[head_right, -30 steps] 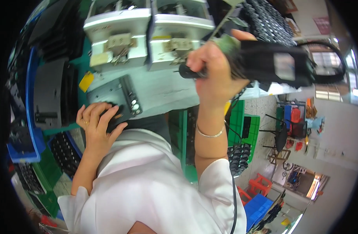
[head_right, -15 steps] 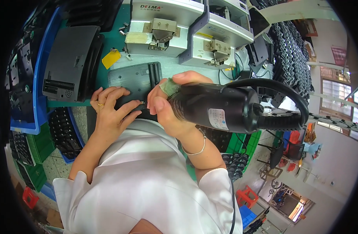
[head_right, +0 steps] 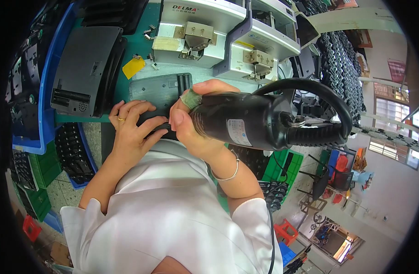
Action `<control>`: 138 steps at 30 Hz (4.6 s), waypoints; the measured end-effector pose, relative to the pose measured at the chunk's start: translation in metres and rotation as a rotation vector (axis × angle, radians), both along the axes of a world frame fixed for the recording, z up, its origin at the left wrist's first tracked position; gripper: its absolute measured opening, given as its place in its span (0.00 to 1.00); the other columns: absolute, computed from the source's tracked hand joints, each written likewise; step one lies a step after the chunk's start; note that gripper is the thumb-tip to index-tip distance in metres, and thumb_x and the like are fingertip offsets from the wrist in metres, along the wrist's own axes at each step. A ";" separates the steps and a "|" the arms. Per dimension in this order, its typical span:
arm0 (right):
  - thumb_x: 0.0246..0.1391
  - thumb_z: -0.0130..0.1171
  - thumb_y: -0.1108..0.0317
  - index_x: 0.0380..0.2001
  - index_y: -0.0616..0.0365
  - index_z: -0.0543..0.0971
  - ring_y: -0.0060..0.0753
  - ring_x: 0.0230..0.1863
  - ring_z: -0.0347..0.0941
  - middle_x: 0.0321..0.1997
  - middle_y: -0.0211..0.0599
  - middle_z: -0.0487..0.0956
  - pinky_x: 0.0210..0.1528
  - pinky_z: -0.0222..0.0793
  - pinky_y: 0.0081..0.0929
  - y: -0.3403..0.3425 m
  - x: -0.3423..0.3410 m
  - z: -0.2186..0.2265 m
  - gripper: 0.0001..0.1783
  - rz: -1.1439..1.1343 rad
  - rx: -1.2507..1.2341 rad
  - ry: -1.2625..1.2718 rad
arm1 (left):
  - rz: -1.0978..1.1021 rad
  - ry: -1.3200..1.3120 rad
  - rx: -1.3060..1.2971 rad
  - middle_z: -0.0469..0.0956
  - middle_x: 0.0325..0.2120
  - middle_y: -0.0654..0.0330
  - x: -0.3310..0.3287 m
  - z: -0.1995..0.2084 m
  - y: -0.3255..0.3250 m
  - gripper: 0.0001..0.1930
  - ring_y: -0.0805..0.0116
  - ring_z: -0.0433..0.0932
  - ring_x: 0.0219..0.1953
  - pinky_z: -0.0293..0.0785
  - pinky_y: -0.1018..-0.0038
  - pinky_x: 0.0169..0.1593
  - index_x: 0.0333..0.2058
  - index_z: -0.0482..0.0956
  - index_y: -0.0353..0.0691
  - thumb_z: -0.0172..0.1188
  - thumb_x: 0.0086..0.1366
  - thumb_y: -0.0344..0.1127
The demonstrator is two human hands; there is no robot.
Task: The person assembles plastic electronic housings by securing them with screws using an electric screwdriver.
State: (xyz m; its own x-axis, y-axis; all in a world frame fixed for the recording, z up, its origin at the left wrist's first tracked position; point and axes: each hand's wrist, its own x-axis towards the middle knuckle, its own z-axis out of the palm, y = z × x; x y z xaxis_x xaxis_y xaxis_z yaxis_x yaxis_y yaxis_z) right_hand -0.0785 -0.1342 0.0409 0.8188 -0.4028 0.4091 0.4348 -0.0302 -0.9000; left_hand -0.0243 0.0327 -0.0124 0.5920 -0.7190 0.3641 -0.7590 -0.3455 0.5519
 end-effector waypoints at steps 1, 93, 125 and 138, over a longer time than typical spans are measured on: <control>0.56 0.61 0.72 0.53 0.48 0.57 0.28 0.13 0.63 0.16 0.30 0.67 0.20 0.66 0.30 0.000 0.000 -0.001 0.27 0.004 -0.019 0.002 | 0.000 0.022 -0.005 0.72 0.45 0.66 0.000 0.000 0.000 0.14 0.62 0.67 0.54 0.49 0.54 0.60 0.36 0.81 0.54 0.71 0.48 0.39; 0.58 0.52 0.75 0.56 0.50 0.59 0.28 0.14 0.64 0.15 0.34 0.66 0.20 0.66 0.30 -0.063 -0.021 0.052 0.24 -0.166 0.298 -0.268 | 0.006 0.100 0.036 0.74 0.44 0.65 0.004 0.012 -0.015 0.15 0.61 0.69 0.52 0.54 0.59 0.57 0.35 0.79 0.48 0.71 0.47 0.37; 0.54 0.60 0.77 0.49 0.50 0.57 0.28 0.16 0.66 0.17 0.33 0.69 0.23 0.69 0.29 0.024 0.005 -0.001 0.26 -0.011 -0.056 -0.027 | 0.012 0.144 -0.074 0.73 0.44 0.68 0.006 0.001 -0.008 0.23 0.66 0.70 0.50 0.59 0.61 0.54 0.39 0.72 0.48 0.72 0.44 0.35; 0.53 0.58 0.78 0.44 0.48 0.57 0.30 0.13 0.63 0.15 0.32 0.65 0.19 0.66 0.32 0.029 0.006 -0.010 0.23 -0.087 -0.234 -0.085 | -0.019 0.093 -0.095 0.73 0.44 0.66 0.008 0.001 -0.006 0.24 0.66 0.70 0.51 0.59 0.63 0.54 0.42 0.72 0.47 0.72 0.45 0.36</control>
State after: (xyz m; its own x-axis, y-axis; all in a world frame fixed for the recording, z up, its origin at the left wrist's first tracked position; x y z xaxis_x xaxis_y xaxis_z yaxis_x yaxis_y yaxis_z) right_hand -0.0722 -0.1049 0.0304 0.7443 -0.3563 0.5649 0.4949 -0.2737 -0.8247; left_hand -0.0165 0.0268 -0.0115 0.6133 -0.6950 0.3753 -0.7086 -0.2742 0.6501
